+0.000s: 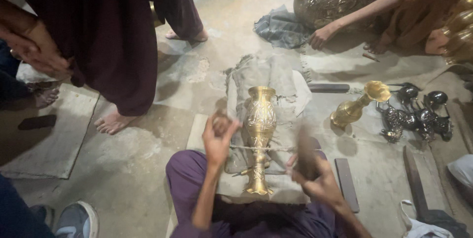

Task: The person sits on the floor holding a chisel against a brass vase resting on a cloth pad and strikes the chisel with a wooden mallet to engrave decorative patterns into the vase surface, repositioning the chisel repeatedly along the design.

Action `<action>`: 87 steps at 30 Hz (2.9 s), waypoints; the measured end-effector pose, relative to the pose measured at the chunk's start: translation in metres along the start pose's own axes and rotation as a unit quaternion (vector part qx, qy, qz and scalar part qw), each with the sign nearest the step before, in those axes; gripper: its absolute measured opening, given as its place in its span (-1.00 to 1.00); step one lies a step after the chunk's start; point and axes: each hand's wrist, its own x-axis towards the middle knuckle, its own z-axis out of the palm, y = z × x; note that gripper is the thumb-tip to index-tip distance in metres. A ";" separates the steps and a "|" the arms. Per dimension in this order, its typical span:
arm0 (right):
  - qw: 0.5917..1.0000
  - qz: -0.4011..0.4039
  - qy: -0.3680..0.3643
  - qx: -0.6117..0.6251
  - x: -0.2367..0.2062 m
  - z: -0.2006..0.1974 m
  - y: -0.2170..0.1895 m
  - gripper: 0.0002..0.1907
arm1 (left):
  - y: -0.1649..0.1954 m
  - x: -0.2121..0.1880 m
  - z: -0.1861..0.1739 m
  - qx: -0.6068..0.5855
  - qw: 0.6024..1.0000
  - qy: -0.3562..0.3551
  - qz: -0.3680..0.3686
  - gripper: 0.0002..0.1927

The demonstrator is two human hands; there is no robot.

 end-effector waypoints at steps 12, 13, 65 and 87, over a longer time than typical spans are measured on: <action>0.994 0.105 0.018 -0.001 0.027 -0.021 0.028 -0.71 | -0.011 0.095 0.075 0.102 0.979 -0.121 0.130 -0.58; 0.987 0.126 0.052 -0.086 0.033 -0.028 0.022 -0.70 | -0.011 0.096 0.077 0.107 0.976 -0.127 0.142 -0.59; 0.763 -0.099 0.054 -0.636 0.114 -0.098 -0.134 -0.56 | -0.006 0.094 0.079 0.202 0.945 -0.139 0.216 -0.66; 0.751 -0.067 0.052 -0.655 0.121 -0.097 -0.142 -0.52 | -0.008 0.096 0.083 0.191 0.955 -0.130 0.186 -0.58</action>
